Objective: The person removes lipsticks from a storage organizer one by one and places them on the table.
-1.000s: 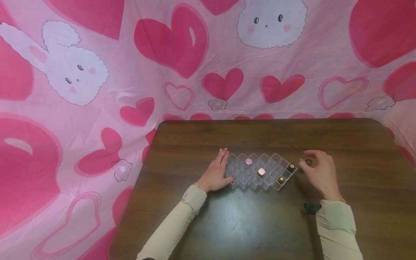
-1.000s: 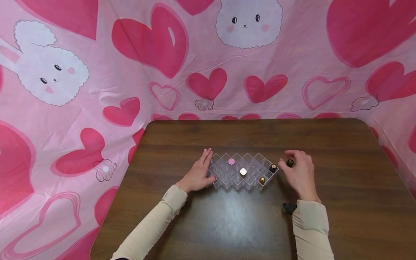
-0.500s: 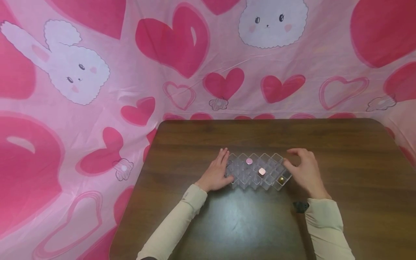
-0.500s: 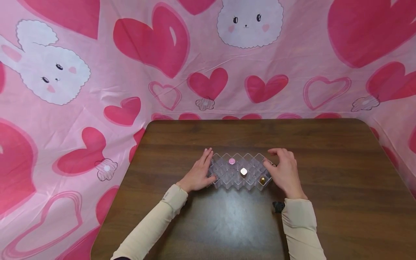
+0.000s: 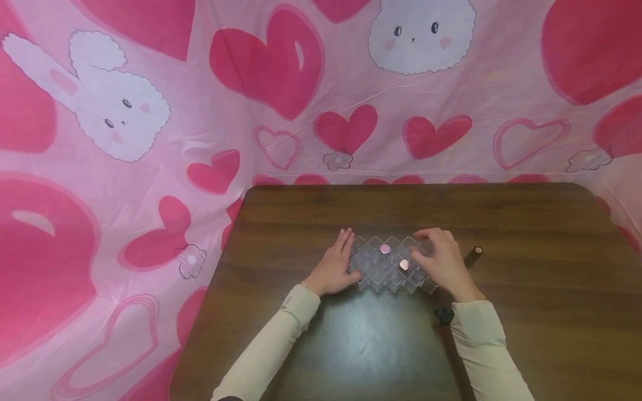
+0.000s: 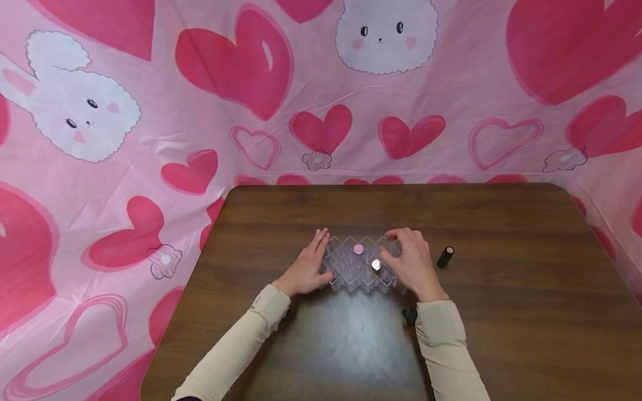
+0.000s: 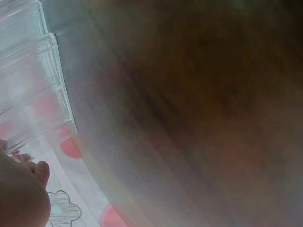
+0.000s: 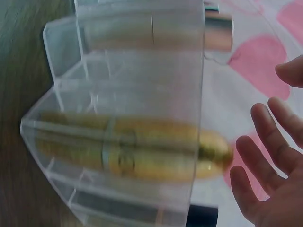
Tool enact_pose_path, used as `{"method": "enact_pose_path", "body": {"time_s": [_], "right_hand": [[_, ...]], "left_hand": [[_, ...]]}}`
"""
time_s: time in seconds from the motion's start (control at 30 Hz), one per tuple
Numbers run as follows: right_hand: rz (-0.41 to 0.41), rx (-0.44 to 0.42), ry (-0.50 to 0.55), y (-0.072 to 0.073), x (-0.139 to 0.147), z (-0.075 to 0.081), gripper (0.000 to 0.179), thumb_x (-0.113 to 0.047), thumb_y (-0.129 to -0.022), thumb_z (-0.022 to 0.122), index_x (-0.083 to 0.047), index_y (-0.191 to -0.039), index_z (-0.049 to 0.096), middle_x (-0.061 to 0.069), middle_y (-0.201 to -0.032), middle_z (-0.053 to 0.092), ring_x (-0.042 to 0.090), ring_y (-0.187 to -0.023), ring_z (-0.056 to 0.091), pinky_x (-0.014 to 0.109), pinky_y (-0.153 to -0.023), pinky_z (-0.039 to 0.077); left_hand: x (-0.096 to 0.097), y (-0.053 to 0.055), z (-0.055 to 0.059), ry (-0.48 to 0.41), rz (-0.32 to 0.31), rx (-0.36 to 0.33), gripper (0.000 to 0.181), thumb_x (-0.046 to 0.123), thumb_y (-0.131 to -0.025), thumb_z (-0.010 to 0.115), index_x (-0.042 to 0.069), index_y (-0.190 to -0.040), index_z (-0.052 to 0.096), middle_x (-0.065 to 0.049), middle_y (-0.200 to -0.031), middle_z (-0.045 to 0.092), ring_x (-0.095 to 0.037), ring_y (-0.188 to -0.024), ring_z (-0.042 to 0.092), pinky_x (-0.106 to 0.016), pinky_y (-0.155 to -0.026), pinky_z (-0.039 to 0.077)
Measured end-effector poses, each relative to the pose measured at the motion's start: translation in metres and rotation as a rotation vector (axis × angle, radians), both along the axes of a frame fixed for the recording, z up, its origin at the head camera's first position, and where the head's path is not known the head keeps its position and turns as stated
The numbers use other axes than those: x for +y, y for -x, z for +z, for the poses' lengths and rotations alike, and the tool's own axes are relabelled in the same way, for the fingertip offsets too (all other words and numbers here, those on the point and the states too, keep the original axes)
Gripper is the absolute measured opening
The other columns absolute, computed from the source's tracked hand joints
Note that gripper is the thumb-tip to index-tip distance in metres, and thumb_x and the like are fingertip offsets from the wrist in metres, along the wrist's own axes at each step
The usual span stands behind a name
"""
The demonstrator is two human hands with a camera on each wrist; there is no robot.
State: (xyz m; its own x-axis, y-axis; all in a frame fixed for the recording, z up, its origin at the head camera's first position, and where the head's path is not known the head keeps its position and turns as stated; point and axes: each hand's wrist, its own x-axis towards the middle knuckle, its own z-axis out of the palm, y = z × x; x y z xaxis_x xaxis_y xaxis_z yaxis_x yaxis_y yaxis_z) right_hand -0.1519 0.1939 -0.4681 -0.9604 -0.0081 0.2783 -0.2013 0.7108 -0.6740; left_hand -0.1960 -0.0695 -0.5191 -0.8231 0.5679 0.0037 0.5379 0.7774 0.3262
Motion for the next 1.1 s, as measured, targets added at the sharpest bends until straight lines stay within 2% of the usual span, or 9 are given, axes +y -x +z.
{"method": "enact_pose_path", "body": {"time_s": [0.17,0.37,0.57,0.93,1.1], "right_hand": [[0.035,-0.032,-0.027,0.002,-0.014,-0.001,0.033,-0.022,-0.076,0.067,-0.007,-0.105,0.058,0.009,-0.101,0.059,0.025,-0.099,0.043,0.046,-0.081,0.033],[0.087,0.009,-0.05,0.005,-0.029,-0.004,0.031,-0.022,-0.074,0.068,-0.007,-0.101,0.06,0.008,-0.097,0.061,0.025,-0.097,0.046,0.047,-0.085,0.03],[0.091,-0.061,-0.096,0.008,-0.039,-0.005,0.032,-0.027,-0.076,0.066,-0.01,-0.102,0.059,0.006,-0.103,0.059,0.026,-0.102,0.044,0.049,-0.089,0.029],[0.1,-0.027,-0.162,0.016,-0.043,-0.011,0.033,-0.029,-0.074,0.066,-0.011,-0.101,0.061,0.005,-0.1,0.059,0.025,-0.098,0.045,0.043,-0.079,0.032],[0.109,-0.046,-0.188,0.017,-0.045,-0.012,0.034,-0.028,-0.072,0.068,-0.01,-0.1,0.062,0.005,-0.098,0.058,0.026,-0.097,0.045,0.043,-0.077,0.032]], "left_hand": [[0.0,0.0,0.0,-0.005,0.004,0.0,0.093,0.048,-0.077,0.053,0.013,-0.145,0.0,-0.001,-0.152,-0.005,-0.017,-0.139,-0.005,-0.041,-0.108,0.023],[0.0,0.0,0.0,-0.003,0.009,-0.005,0.093,0.048,-0.077,0.054,0.014,-0.145,-0.001,0.0,-0.152,-0.006,-0.017,-0.139,-0.006,-0.041,-0.109,0.022],[0.001,0.0,0.0,-0.001,0.01,0.002,0.094,0.047,-0.077,0.055,0.013,-0.145,0.0,-0.001,-0.152,-0.004,-0.017,-0.139,-0.005,-0.041,-0.108,0.023],[0.002,0.0,-0.001,-0.005,0.019,-0.009,0.095,0.048,-0.077,0.056,0.014,-0.145,0.0,0.0,-0.152,-0.005,-0.016,-0.139,-0.005,-0.04,-0.109,0.022],[0.001,-0.001,-0.001,-0.008,0.021,-0.014,0.095,0.047,-0.077,0.056,0.015,-0.145,-0.001,0.001,-0.152,-0.006,-0.016,-0.139,-0.006,-0.04,-0.109,0.021]]}}
